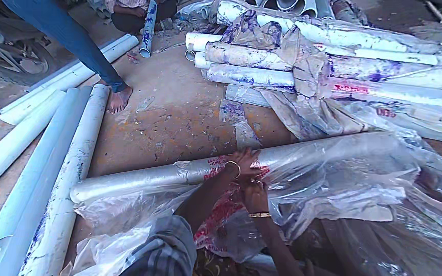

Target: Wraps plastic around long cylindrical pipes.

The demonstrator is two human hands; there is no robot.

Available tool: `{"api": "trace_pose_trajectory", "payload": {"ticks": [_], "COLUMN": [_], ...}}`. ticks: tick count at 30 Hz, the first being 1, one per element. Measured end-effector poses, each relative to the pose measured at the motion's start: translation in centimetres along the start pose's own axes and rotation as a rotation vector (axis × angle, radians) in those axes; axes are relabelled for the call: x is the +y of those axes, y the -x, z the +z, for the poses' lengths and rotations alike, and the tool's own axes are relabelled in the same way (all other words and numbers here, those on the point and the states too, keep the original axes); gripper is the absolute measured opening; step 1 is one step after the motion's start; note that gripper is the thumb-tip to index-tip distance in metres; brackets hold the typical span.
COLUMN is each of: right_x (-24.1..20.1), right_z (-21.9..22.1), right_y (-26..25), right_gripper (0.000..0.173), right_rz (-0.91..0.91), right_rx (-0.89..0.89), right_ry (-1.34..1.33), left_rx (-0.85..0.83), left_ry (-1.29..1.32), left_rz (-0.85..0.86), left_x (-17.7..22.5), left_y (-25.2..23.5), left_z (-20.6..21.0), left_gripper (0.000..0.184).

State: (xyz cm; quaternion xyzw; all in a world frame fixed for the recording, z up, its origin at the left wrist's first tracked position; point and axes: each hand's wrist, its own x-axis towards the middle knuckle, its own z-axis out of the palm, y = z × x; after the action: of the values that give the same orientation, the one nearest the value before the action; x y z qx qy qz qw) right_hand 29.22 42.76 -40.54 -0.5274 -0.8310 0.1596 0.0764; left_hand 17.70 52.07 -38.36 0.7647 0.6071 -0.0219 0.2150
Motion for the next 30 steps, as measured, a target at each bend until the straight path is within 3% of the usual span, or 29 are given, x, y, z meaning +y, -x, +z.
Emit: {"api": "trace_pose_trajectory", "payload": {"ticks": [4, 6, 8, 13, 18, 23, 26, 30], "right_x": [-0.7, -0.7, -0.7, -0.3, 0.4, 0.7, 1.4, 4.4], "right_z": [-2.4, -3.1, -2.7, -1.6, -1.1, -1.2, -4.4, -6.6], "right_y": [-3.6, -4.4, -4.6, -1.4, 3.6, 6.5, 7.2, 9.7], "right_gripper": [0.03, 0.036, 0.037, 0.028, 0.017, 0.031, 0.048, 0.06], "right_rz": [-0.025, 0.015, 0.048, -0.014, -0.047, -0.05, -0.08, -0.244], "right_rx": [-0.073, -0.2, -0.242, 0.079, 0.187, 0.185, -0.167, -0.01], "right_ry": [-0.014, 0.006, 0.039, 0.073, -0.011, -0.037, -0.232, -0.819], "left_rx": [-0.078, -0.104, -0.091, -0.037, -0.033, -0.135, -0.103, -0.054], "left_ry": [0.161, 0.313, 0.304, 0.217, 0.206, 0.272, 0.23, 0.195], "left_rz": [-0.072, -0.197, -0.312, -0.448, -0.478, -0.399, -0.411, -0.382], "left_x": [-3.5, -2.5, -1.0, 0.7, 0.5, -1.1, -0.8, 0.2], "left_y": [-3.0, -2.2, -1.2, -1.0, -1.2, -3.1, -2.3, 0.2], "left_z": [-1.9, -1.8, -1.8, -1.3, -2.0, -1.3, -0.8, -1.2], "left_gripper": [0.068, 0.072, 0.074, 0.072, 0.071, 0.072, 0.074, 0.068]}}
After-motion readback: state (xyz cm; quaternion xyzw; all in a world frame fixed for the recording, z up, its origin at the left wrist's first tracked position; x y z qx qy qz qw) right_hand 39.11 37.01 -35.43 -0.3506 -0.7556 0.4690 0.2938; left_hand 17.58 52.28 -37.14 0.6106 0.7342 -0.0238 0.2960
